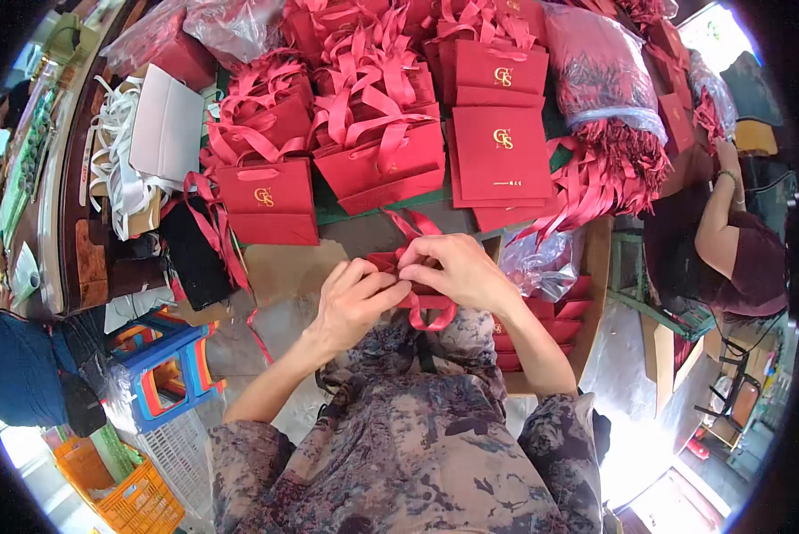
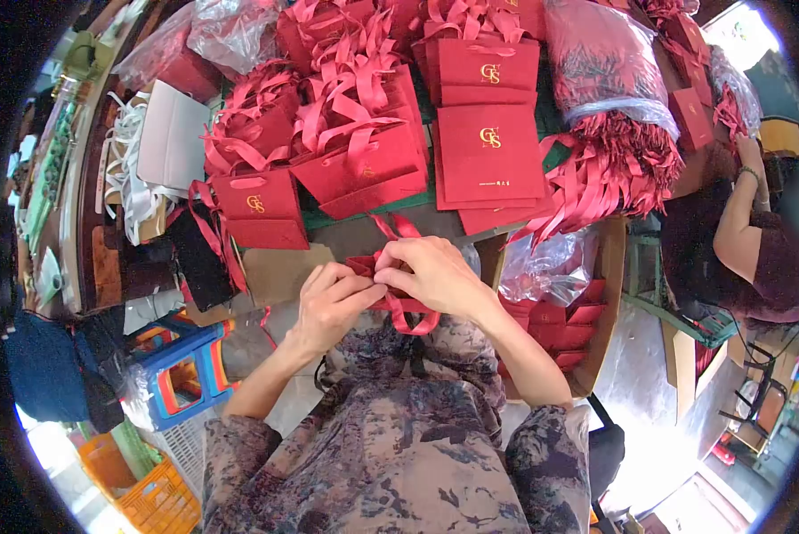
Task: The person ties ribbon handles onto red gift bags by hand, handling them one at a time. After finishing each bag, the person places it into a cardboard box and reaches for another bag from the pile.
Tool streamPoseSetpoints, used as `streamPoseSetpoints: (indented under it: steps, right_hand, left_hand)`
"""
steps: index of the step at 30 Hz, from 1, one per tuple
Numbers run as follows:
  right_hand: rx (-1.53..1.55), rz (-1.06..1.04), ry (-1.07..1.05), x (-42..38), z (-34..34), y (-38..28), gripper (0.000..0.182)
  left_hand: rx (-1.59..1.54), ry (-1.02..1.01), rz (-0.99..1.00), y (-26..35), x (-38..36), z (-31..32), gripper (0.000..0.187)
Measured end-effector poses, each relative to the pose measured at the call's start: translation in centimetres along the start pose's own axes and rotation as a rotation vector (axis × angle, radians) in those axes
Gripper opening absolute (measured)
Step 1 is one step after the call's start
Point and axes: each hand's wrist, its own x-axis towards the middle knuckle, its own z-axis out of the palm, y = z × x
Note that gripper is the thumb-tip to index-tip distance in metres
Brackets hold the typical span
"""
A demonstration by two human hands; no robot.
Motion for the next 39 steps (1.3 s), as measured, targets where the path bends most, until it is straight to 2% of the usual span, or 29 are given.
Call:
streamPoseSetpoints:
  steps: [2, 6, 8, 9, 11, 13, 15, 17, 19, 22, 23, 25, 29, 32, 35, 37, 39]
  right_hand:
    - [0.032, 0.123, -0.018, 0.2, 0.0, -0.3, 0.019]
    - [-0.101, 0.101, -0.060, 0.5, 0.1, -0.6, 0.020]
    - [-0.042, -0.009, 0.123, 0.7, 1.2, 0.6, 0.017]
    - [-0.046, -0.008, 0.123, 0.8, 1.7, 1.0, 0.017]
    - [0.023, -0.044, 0.232, 1.0, 2.6, 1.6, 0.016]
    - [0.008, -0.004, 0.240, 1.3, 2.6, 1.7, 0.014]
    - [0.150, 0.099, 0.464, 1.9, 1.4, 2.1, 0.012]
    - [0.146, 0.055, 0.437, 1.7, 0.8, 2.1, 0.012]
    - [0.070, -0.077, 0.400, 1.4, 0.5, 2.4, 0.015]
    - [0.286, 0.074, 0.583, 1.1, -0.4, 2.5, 0.018]
    - [0.233, 0.142, 0.629, 0.5, -0.9, 2.3, 0.016]
    - [0.007, 0.118, 0.631, -0.5, -1.3, 3.1, 0.015]
    - [-0.066, 0.077, 0.647, -0.4, 0.7, 2.6, 0.018]
    - [-0.271, 0.085, 0.647, 0.8, 2.0, 3.0, 0.022]
    - [-0.245, 0.108, 0.572, 1.4, 2.6, 4.4, 0.020]
    - [-0.122, 0.091, 0.600, 1.3, 2.8, 4.3, 0.016]
    - [0.126, 0.089, 0.599, 1.1, 2.9, 4.8, 0.013]
  left_hand:
    - [0.020, -0.008, 0.047, 0.1, 0.2, -0.1, 0.033]
    - [-0.011, 0.004, 0.032, -0.2, 0.3, 0.2, 0.026]
    - [-0.062, 0.029, -0.074, -0.4, 0.6, 0.4, 0.027]
    - [-0.065, 0.033, -0.073, -0.4, 0.8, 0.5, 0.027]
    - [-0.112, 0.073, -0.249, -0.6, 1.1, 0.5, 0.034]
    - [-0.080, 0.067, -0.245, -1.0, 1.1, 0.9, 0.040]
    - [-0.070, -0.001, -0.331, -0.6, 1.0, 1.0, 0.042]
    - [-0.059, 0.054, -0.406, -0.8, 1.6, 1.3, 0.036]
    - [0.003, -0.018, -0.426, -1.4, 1.9, 1.4, 0.023]
    - [-0.004, 0.006, -0.452, -1.3, 2.2, 2.0, 0.016]
    - [-0.003, 0.016, -0.463, -1.3, 2.3, 2.1, 0.013]
    - [-0.008, 0.050, -0.462, -1.3, 2.1, 2.6, 0.013]
    - [0.030, 0.142, -0.451, -0.9, 2.2, 2.8, 0.013]
    - [0.074, 0.166, -0.421, -0.6, 2.9, 2.6, 0.012]
    - [-0.006, 0.113, -0.444, -1.0, 2.9, 3.1, 0.014]
    - [-0.028, 0.115, -0.471, -1.0, 3.4, 3.3, 0.013]
    - [-0.073, 0.032, -0.504, -1.1, 3.9, 3.3, 0.012]
